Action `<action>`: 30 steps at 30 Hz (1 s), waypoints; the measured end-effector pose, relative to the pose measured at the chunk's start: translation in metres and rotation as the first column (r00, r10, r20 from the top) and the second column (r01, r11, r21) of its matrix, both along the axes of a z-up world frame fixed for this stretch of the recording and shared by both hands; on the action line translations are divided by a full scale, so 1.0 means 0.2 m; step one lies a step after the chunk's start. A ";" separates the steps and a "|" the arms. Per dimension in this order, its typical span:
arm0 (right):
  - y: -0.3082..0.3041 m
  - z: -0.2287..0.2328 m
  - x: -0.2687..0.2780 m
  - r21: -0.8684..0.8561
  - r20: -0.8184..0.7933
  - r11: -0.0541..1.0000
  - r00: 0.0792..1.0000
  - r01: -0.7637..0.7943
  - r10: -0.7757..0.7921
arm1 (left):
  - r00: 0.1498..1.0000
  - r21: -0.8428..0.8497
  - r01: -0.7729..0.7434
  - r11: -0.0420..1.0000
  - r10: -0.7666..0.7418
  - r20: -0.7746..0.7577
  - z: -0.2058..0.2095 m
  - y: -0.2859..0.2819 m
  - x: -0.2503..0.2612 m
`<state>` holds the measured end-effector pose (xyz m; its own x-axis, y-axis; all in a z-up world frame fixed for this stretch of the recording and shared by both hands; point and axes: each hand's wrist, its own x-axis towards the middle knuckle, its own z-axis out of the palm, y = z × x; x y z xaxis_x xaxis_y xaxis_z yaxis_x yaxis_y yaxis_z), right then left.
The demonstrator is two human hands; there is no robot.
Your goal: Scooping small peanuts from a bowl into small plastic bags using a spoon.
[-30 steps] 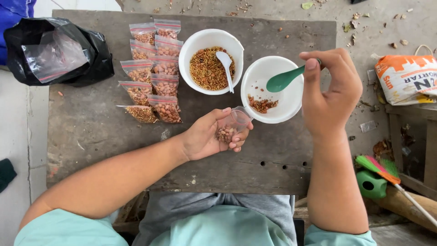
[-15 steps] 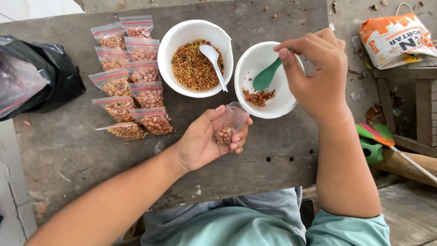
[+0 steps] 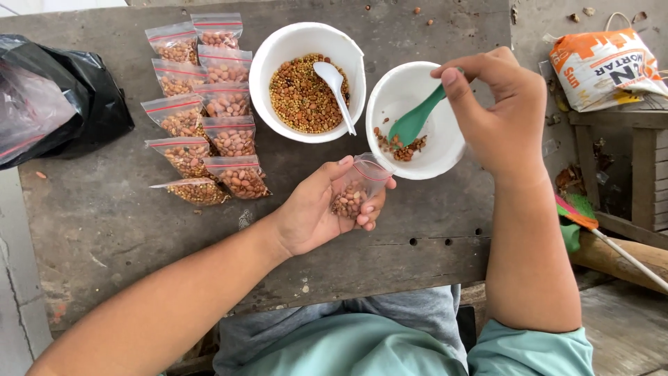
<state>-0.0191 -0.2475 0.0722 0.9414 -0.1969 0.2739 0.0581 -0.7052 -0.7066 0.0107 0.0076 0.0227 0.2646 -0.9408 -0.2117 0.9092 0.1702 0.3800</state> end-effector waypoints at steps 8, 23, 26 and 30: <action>0.02 0.04 -0.03 0.227 0.124 0.973 0.990 0.035 -0.064 | 0.999 0.015 0.015 1.000 -0.015 0.033 0.02 0.00 0.00; 0.20 0.14 -0.10 0.278 0.262 0.908 0.934 -0.314 0.243 | 0.997 -0.036 0.021 0.999 -0.018 0.076 0.03 0.00 0.00; 0.15 0.09 -0.08 0.242 0.333 0.948 0.935 -0.206 0.118 | 0.994 -0.030 0.025 0.999 -0.022 0.104 0.03 0.00 -0.01; 0.06 0.02 -0.04 -0.152 0.413 0.988 0.910 0.020 0.045 | 0.986 -0.010 0.047 0.999 -0.045 0.160 0.04 -0.01 -0.02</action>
